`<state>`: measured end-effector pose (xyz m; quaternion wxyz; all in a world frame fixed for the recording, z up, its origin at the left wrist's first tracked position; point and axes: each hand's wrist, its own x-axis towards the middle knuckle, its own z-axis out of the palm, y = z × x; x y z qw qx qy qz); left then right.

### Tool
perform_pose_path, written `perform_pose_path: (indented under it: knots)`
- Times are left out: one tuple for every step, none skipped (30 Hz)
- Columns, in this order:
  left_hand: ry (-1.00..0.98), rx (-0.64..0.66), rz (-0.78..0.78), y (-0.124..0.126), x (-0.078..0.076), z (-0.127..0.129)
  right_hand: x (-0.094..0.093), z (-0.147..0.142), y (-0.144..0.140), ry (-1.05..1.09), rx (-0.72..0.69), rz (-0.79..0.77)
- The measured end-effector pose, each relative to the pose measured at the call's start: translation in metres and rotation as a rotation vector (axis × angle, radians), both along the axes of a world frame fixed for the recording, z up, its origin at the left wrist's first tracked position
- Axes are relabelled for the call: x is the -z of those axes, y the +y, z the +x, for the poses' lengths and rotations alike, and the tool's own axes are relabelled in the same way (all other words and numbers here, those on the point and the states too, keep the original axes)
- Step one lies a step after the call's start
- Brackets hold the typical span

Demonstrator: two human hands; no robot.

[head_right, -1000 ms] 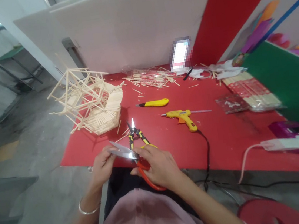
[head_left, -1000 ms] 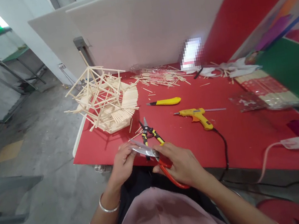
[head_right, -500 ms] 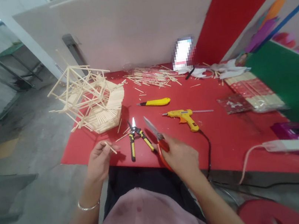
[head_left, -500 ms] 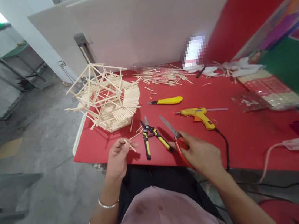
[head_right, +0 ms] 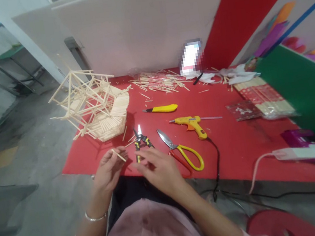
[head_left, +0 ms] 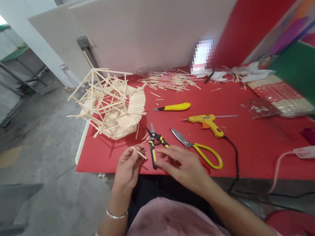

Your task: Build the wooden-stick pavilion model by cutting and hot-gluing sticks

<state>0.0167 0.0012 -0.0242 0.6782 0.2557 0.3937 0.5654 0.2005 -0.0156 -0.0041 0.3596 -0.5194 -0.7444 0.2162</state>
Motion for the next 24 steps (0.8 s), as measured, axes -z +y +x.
perform_pose_path:
  knots:
    - [0.021,-0.001,0.026,0.0,-0.001,0.002,-0.001,-0.012,0.004,0.055,-0.072,-0.019]
    - [0.053,-0.005,0.057,-0.001,-0.002,0.002,0.0,-0.022,0.009,0.085,-0.129,-0.028]
    - [0.105,-0.021,0.099,-0.001,-0.003,0.0,0.001,-0.03,0.014,0.093,-0.171,-0.019]
    - [0.189,-0.046,0.155,-0.002,-0.005,-0.002,0.002,-0.035,0.018,0.079,-0.201,0.005]
    - [0.315,-0.072,0.223,-0.003,-0.007,-0.007,0.002,-0.037,0.022,0.042,-0.217,0.04]
    - [0.472,-0.097,0.304,-0.004,-0.009,-0.012,0.002,-0.037,0.025,-0.02,-0.226,0.088]
    - [0.657,-0.099,0.392,-0.006,-0.011,-0.018,0.002,-0.036,0.028,-0.103,-0.229,0.142]
    - [0.845,-0.078,0.477,-0.007,-0.013,-0.023,0.0,-0.033,0.03,-0.198,-0.232,0.196]
    - [0.995,-0.035,0.556,-0.009,-0.016,-0.028,-0.001,-0.031,0.032,-0.29,-0.243,0.246]
    - [1.123,0.021,0.618,-0.01,-0.018,-0.033,-0.003,-0.029,0.034,-0.368,-0.262,0.285]
    - [1.227,0.077,0.662,-0.012,-0.02,-0.036,-0.004,-0.027,0.035,-0.424,-0.286,0.316]
    - [1.311,0.132,0.688,-0.013,-0.021,-0.038,-0.005,-0.026,0.036,-0.456,-0.307,0.341]
    - [1.382,0.179,0.702,-0.014,-0.022,-0.039,-0.005,-0.026,0.036,-0.468,-0.318,0.364]
    - [1.434,0.212,0.709,-0.014,-0.022,-0.04,-0.005,-0.026,0.036,-0.468,-0.317,0.385]
    - [1.455,0.235,0.714,-0.014,-0.022,-0.04,-0.005,-0.025,0.036,-0.461,-0.303,0.403]
    - [1.445,0.243,0.716,-0.013,-0.021,-0.04,-0.004,-0.025,0.036,-0.453,-0.284,0.412]
    - [1.408,0.234,0.712,-0.013,-0.02,-0.041,-0.004,-0.023,0.036,-0.442,-0.265,0.412]
    - [1.354,0.211,0.699,-0.012,-0.019,-0.041,-0.004,-0.021,0.035,-0.426,-0.249,0.406]
    - [1.291,0.174,0.674,-0.011,-0.019,-0.042,-0.005,-0.019,0.035,-0.398,-0.236,0.398]
    - [1.231,0.13,0.643,-0.009,-0.018,-0.043,-0.006,-0.017,0.035,-0.363,-0.234,0.39]
    - [1.181,0.086,0.608,-0.008,-0.017,-0.043,-0.008,-0.014,0.036,-0.329,-0.237,0.382]
    - [1.139,0.046,0.576,-0.007,-0.017,-0.044,-0.009,-0.012,0.037,-0.307,-0.24,0.376]
    - [1.102,0.016,0.547,-0.006,-0.017,-0.043,-0.01,-0.011,0.038,-0.297,-0.237,0.371]
    - [1.073,0.0,0.52,-0.005,-0.018,-0.043,-0.011,-0.01,0.039,-0.292,-0.221,0.365]
